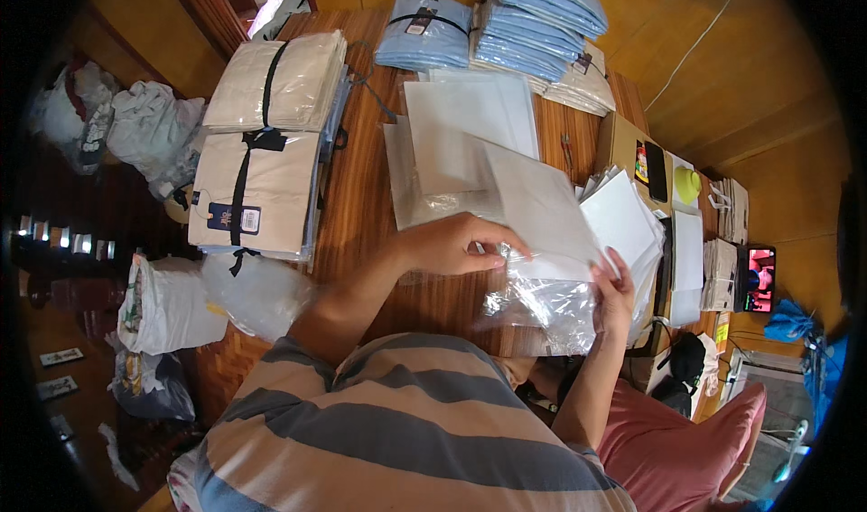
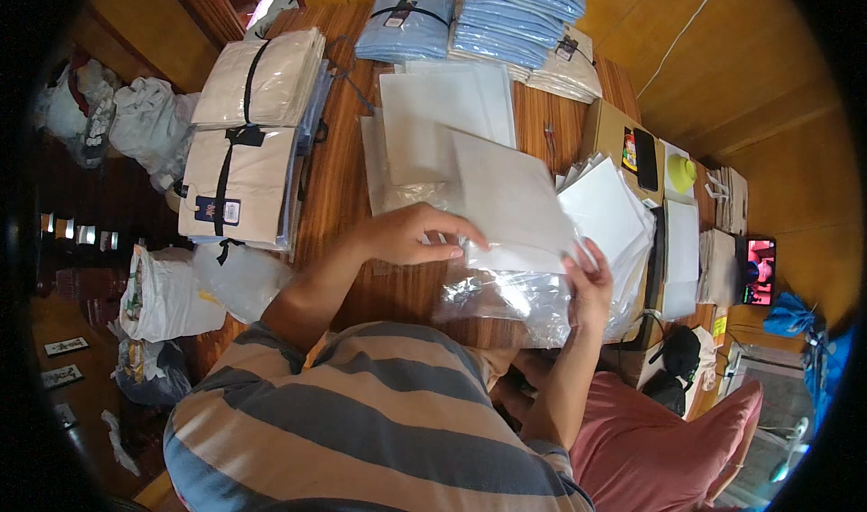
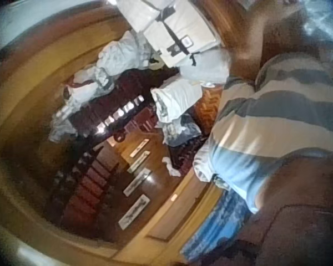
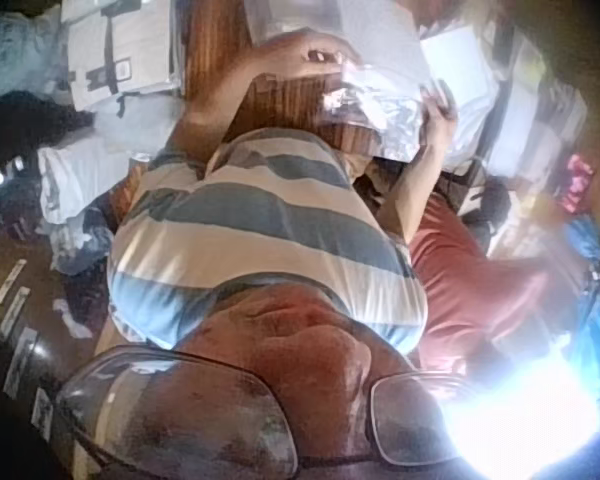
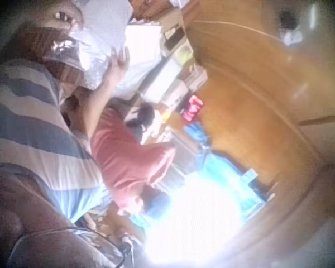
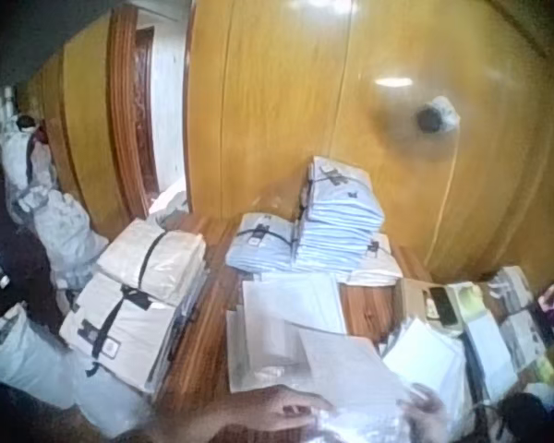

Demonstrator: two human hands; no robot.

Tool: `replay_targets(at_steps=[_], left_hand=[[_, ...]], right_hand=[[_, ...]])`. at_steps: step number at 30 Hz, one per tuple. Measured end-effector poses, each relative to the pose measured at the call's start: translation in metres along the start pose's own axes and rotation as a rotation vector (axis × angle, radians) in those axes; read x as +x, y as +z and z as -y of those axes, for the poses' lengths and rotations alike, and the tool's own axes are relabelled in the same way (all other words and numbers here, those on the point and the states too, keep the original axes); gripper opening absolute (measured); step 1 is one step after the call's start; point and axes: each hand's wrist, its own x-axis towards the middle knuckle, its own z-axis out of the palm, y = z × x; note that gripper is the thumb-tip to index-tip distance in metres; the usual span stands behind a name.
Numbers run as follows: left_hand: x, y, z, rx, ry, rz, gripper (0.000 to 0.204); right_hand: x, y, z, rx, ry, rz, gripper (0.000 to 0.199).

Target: The person places white textile items into plastic bags by hand and stacks them on a wooden table.

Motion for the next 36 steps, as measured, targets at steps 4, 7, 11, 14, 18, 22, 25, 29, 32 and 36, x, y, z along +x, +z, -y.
replay_targets(at_steps=[4,7,11,14,18,22,25,29,32,36], left_hand=[[0.01,-0.052,0.062,0.154,-0.02,-0.687,0.04],[0.017,-0.089,0.101,0.428,-0.231,-1.184,0.063],[-0.014,-0.114,0.187,0.234,-0.284,-1.141,0.068],[-0.041,-0.107,0.165,-0.028,-0.382,-1.049,0.061],[-0.065,-0.078,0.12,-0.423,-0.335,-1.141,0.051],[-0.05,-0.066,0.072,-0.607,-0.105,-0.971,0.046],[-0.045,-0.065,0.052,-0.603,-0.098,-1.051,0.047],[-0.036,-0.054,0.014,-0.585,0.092,-0.898,0.054],[-0.042,-0.044,-0.002,-0.547,0.044,-0.966,0.064],[-0.049,-0.036,-0.011,-0.625,0.11,-0.923,0.072]], right_hand=[[0.025,-0.058,-0.015,-0.081,-0.306,-0.359,0.049],[0.053,-0.101,-0.057,-0.225,-0.323,-0.464,0.051],[0.073,-0.092,-0.06,-0.465,-0.313,-0.411,0.058],[0.07,-0.093,-0.067,-0.717,-0.37,-0.564,0.059],[0.043,-0.045,-0.05,-1.197,-0.843,-0.729,0.045],[0.024,0.075,-0.022,-0.434,-0.738,-0.083,0.05],[0.003,0.125,0.017,-0.271,-0.623,0.32,0.104],[-0.036,0.141,0.05,0.184,-0.6,0.608,0.144],[-0.054,0.135,0.066,0.224,-0.655,0.676,0.138],[-0.064,0.12,0.077,-0.275,-0.669,0.623,0.076]])
